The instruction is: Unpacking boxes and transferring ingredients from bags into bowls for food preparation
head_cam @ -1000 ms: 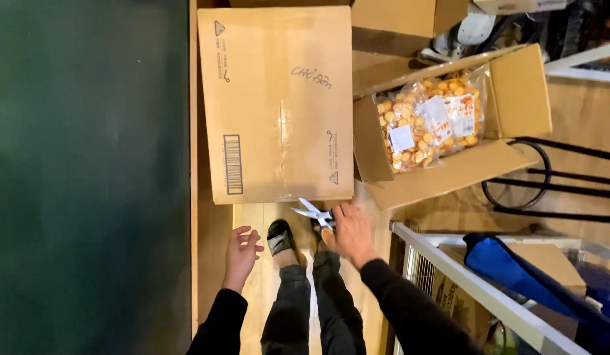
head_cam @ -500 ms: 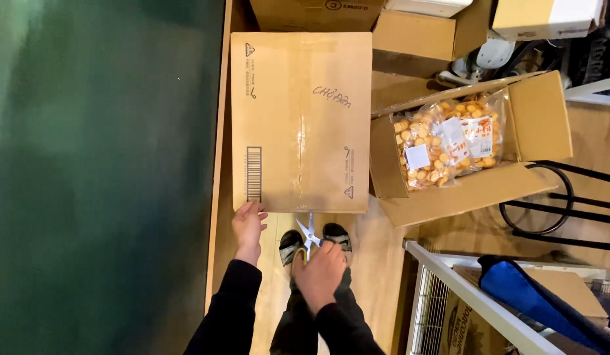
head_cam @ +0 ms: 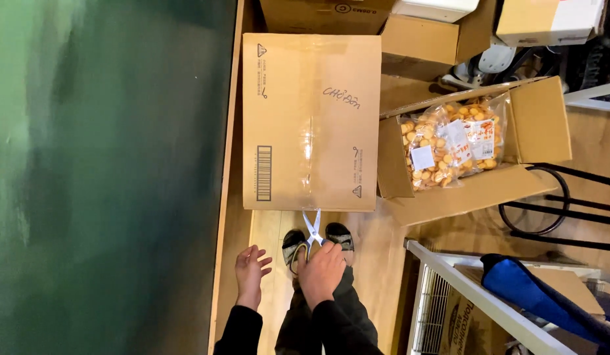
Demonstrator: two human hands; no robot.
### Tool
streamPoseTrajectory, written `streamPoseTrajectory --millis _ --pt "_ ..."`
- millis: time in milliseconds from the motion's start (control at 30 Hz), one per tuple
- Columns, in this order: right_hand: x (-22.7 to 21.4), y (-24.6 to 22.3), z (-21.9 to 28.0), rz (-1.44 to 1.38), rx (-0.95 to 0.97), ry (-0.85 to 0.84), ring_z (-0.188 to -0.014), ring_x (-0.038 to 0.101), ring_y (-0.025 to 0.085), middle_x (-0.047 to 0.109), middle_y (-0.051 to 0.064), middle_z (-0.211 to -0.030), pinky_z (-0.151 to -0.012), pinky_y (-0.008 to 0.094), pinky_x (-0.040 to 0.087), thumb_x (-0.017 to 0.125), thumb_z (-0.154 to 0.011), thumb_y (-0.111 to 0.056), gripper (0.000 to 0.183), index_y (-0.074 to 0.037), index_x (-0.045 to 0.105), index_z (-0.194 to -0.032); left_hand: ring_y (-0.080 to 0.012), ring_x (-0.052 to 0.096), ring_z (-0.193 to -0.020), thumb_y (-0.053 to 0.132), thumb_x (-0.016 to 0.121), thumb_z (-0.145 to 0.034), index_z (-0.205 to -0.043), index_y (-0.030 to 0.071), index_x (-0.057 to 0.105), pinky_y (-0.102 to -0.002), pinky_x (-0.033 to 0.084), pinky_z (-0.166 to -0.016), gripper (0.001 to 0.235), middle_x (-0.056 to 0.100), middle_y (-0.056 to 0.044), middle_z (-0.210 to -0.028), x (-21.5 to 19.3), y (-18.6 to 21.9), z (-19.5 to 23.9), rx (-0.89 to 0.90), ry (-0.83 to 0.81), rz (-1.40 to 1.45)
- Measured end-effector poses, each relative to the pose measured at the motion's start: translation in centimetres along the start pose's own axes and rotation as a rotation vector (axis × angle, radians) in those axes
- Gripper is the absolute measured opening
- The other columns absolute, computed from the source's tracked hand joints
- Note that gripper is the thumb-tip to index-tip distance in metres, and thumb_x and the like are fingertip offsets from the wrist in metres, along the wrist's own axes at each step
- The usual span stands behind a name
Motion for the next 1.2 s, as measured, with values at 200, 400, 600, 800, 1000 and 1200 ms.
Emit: streamPoseTrajectory --millis 200,400,600,800,1000,1200 --pt "1.4 1.4 0.0 -0.119 -0.058 -0.019 -0.098 0.069 0.036 0.064 0.014 -0.106 -0.085 0.045 0.057 0.070 -0.109 -0.059 0.051 -0.010 0.056 -0.107 -0.0316 0.081 -0.102 0.031 0.070 -0.115 -0.140 0.011 0.066 -0.043 0.061 -0.081 0.033 0.080 -0.018 -0.132 -1.0 0.2 0.5 -0.067 -0.016 -0.019" --pt "2.1 4.6 -1.8 -0.145 -0.099 -0.124 -0.101 0.071 0.040 0.068 0.017 -0.115 -0.091 0.053 0.057 0.065 -0.109 -0.056 0.048 -0.009 0.063 -0.118 -0.0296 0.081 -0.100 0.034 0.069 -0.114 -0.138 0.007 0.069 -0.040 0.059 -0.078 0.036 0.081 -0.017 -0.127 0.6 3.7 2.3 -0.005 -0.106 -0.091" --pt "2.0 8.9 -4.3 -0.199 -0.266 -0.162 -0.099 0.074 0.044 0.069 0.017 -0.113 -0.086 0.057 0.061 0.068 -0.112 -0.050 0.040 -0.011 0.063 -0.114 -0.0227 0.080 -0.092 0.035 0.070 -0.113 -0.134 0.009 0.070 -0.037 0.059 -0.075 0.033 0.086 -0.014 -0.122 1.9 3.0 1.0 0.066 -0.191 -0.234" --pt "2.6 10.5 -5.6 -0.019 -0.387 -0.053 -0.100 0.079 0.029 0.070 0.006 -0.105 -0.091 0.039 0.065 0.085 -0.090 -0.048 0.045 -0.016 0.067 -0.117 -0.0241 0.086 -0.084 0.041 0.076 -0.113 -0.136 0.009 0.070 -0.033 0.067 -0.060 0.040 0.086 -0.014 -0.113 4.0 0.5 -1.9 0.135 -0.275 -0.221" --pt "2.7 7.5 -3.3 -0.023 -0.309 -0.025 -0.102 0.073 0.028 0.065 0.005 -0.108 -0.091 0.041 0.061 0.070 -0.102 -0.061 0.053 -0.013 0.064 -0.124 -0.0294 0.085 -0.094 0.043 0.080 -0.111 -0.150 0.005 0.064 -0.038 0.070 -0.063 0.057 0.081 -0.017 -0.130 8.4 2.2 -1.5 0.105 -0.313 -0.096" --pt "2.2 5.6 -1.9 -0.114 -0.230 0.014 -0.098 0.066 0.037 0.063 0.013 -0.106 -0.085 0.049 0.053 0.067 -0.110 -0.052 0.039 -0.014 0.058 -0.109 -0.0260 0.075 -0.122 0.037 0.079 -0.105 -0.127 0.005 0.077 -0.041 0.063 -0.088 0.038 0.075 -0.012 -0.125 12.1 4.6 0.1 0.038 -0.218 0.170"
Point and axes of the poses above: each hand's wrist, its own z-axis away from the middle knuckle, its own x-axis out of the palm, y = z × x, the point moved 1 cm from there along -z, towards the middle knuckle
